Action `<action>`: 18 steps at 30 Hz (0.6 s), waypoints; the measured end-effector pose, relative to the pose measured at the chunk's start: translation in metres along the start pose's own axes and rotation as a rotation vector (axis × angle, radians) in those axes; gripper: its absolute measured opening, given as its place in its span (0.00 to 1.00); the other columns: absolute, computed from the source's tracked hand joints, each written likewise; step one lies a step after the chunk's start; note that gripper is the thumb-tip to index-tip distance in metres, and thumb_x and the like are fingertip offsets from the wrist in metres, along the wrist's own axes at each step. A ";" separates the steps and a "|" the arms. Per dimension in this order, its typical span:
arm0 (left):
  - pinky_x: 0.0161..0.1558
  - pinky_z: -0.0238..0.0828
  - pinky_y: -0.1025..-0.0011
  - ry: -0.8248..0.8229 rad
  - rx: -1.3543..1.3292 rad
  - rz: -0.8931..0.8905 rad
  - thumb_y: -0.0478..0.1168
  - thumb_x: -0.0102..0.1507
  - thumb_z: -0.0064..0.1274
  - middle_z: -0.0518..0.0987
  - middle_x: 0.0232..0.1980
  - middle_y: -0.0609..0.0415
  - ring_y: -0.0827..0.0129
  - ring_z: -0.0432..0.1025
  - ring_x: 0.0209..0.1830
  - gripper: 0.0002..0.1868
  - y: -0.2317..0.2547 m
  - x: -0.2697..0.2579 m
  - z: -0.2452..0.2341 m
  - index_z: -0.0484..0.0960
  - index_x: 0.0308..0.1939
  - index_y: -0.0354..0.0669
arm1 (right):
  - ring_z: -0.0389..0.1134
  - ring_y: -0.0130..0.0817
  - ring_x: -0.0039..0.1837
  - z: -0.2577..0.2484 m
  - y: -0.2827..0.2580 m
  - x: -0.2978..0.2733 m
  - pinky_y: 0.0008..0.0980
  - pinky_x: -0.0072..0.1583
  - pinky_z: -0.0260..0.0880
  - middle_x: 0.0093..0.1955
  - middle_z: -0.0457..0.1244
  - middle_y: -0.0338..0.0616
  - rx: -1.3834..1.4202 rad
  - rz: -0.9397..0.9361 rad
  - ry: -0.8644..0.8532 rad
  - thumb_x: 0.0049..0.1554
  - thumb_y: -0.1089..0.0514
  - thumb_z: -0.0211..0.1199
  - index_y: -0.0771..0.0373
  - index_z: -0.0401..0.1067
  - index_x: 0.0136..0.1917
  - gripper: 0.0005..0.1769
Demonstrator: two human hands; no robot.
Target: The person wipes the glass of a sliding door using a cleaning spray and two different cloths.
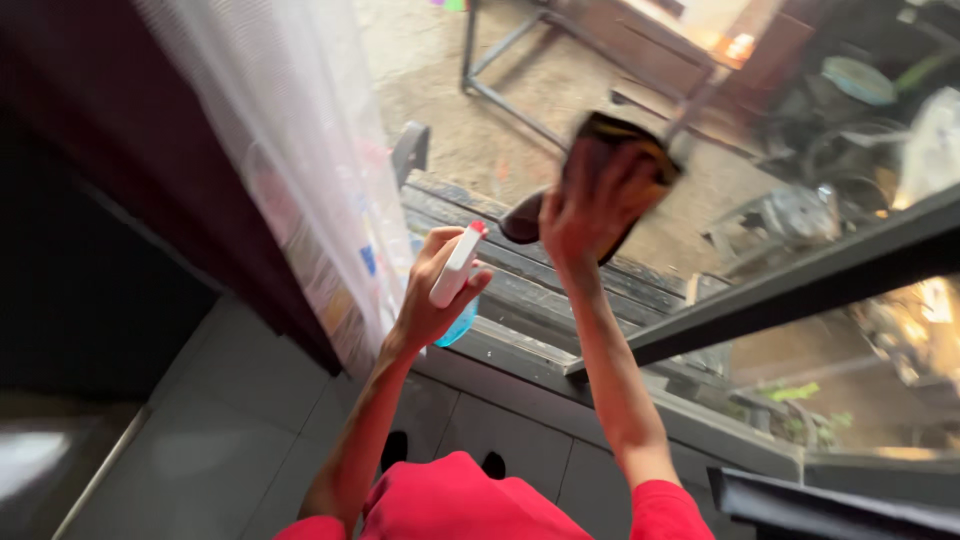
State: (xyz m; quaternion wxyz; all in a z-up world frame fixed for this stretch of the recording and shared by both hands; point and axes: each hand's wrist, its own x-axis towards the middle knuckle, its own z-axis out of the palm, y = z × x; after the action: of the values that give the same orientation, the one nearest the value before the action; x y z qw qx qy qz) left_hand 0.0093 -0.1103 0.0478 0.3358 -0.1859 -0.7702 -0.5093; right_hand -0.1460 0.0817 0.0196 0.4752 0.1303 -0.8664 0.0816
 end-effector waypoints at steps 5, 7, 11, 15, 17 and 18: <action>0.50 0.72 0.59 0.072 0.092 -0.065 0.40 0.62 0.64 0.76 0.46 0.45 0.52 0.71 0.49 0.20 0.014 -0.017 0.011 0.81 0.55 0.34 | 0.45 0.56 0.86 -0.001 -0.020 -0.034 0.65 0.82 0.38 0.86 0.47 0.52 0.124 -0.320 -0.204 0.65 0.51 0.56 0.47 0.61 0.84 0.34; 0.55 0.70 0.58 0.073 0.147 -0.030 0.41 0.62 0.64 0.78 0.47 0.47 0.53 0.72 0.52 0.18 0.013 -0.019 0.008 0.83 0.53 0.36 | 0.46 0.61 0.85 -0.007 -0.006 -0.053 0.65 0.81 0.39 0.85 0.48 0.57 0.306 -0.239 -0.263 0.62 0.54 0.56 0.52 0.62 0.82 0.35; 0.69 0.63 0.56 0.043 0.164 -0.045 0.46 0.64 0.63 0.80 0.59 0.49 0.51 0.69 0.68 0.18 0.009 -0.016 -0.003 0.84 0.54 0.39 | 0.42 0.64 0.85 -0.013 0.020 -0.079 0.66 0.81 0.34 0.85 0.46 0.59 0.270 -0.153 -0.148 0.64 0.57 0.54 0.57 0.64 0.80 0.31; 0.78 0.46 0.49 -0.056 0.316 0.026 0.47 0.66 0.62 0.72 0.74 0.46 0.50 0.54 0.79 0.20 -0.007 -0.003 -0.025 0.84 0.57 0.40 | 0.39 0.65 0.86 -0.017 0.023 -0.086 0.68 0.81 0.31 0.85 0.45 0.61 0.287 -0.095 -0.148 0.64 0.58 0.53 0.61 0.64 0.80 0.31; 0.79 0.37 0.43 -0.128 0.425 0.045 0.49 0.66 0.63 0.70 0.77 0.46 0.50 0.49 0.82 0.22 -0.019 0.006 -0.039 0.84 0.60 0.42 | 0.38 0.66 0.86 -0.011 0.013 -0.082 0.69 0.81 0.30 0.85 0.44 0.63 0.279 -0.052 -0.115 0.65 0.57 0.52 0.62 0.64 0.80 0.31; 0.79 0.38 0.43 -0.128 0.456 0.047 0.48 0.65 0.63 0.68 0.77 0.44 0.49 0.48 0.83 0.22 -0.026 0.008 -0.049 0.84 0.59 0.43 | 0.37 0.66 0.86 -0.007 0.004 -0.080 0.69 0.81 0.29 0.85 0.43 0.63 0.267 -0.029 -0.079 0.65 0.57 0.51 0.62 0.64 0.80 0.31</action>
State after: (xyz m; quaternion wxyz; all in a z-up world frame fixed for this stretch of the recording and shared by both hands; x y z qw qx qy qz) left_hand 0.0032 -0.1666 0.0490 0.3315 -0.1548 -0.8805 -0.3014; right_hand -0.1003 0.0993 -0.0444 0.4202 0.2078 -0.8639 0.1842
